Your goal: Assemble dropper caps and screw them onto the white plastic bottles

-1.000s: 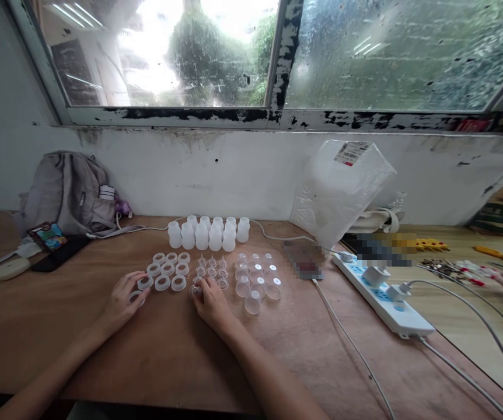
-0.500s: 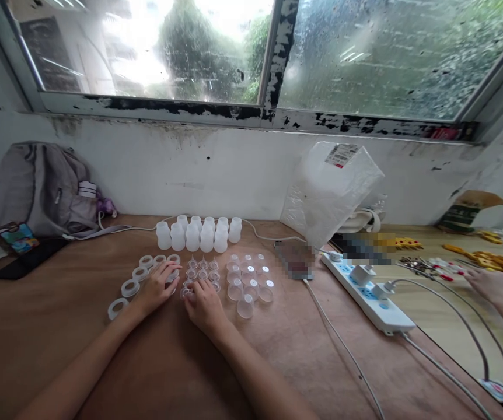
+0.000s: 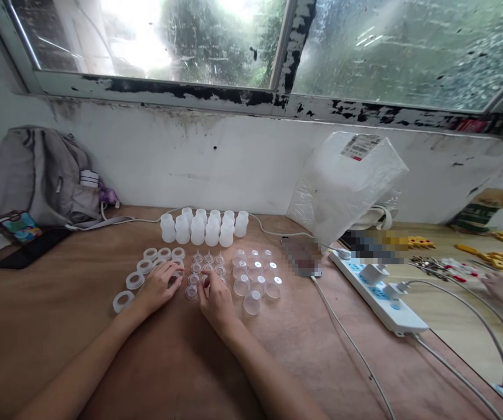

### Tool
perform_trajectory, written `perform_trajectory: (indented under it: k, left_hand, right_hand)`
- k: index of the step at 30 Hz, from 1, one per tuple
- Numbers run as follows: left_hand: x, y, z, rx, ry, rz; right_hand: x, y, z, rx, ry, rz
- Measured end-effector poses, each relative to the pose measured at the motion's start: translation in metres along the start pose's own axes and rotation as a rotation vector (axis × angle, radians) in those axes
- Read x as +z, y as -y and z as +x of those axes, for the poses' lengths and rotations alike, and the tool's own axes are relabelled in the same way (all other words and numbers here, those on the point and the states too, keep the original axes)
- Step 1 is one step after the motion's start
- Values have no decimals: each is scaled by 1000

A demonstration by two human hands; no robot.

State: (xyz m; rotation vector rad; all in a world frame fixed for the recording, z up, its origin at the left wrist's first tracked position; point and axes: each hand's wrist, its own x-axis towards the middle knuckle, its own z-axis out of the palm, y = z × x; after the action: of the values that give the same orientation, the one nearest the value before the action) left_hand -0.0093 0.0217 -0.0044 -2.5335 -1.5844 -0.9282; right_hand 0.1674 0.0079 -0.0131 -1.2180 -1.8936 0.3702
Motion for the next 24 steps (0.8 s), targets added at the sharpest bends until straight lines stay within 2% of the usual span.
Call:
perform_trajectory:
  k: [3, 8, 15, 20, 24]
  left_hand:
    - [-1, 0, -1, -15, 23, 15]
    - [1, 1, -3, -18, 50, 75]
    - [-2, -2, -3, 22, 61, 89]
    - [-6, -6, 0, 62, -97, -52]
    - [-6, -8, -2, 156, -204, -111]
  right_hand:
    - [2, -5, 2, 65, -29, -32]
    - [9, -15, 3, 123, 23, -163]
    - [6, -13, 4, 99, -11, -120]
    - [-1, -2, 5, 98, -90, 0]
    - [-4, 3, 5, 41, -115, 135]
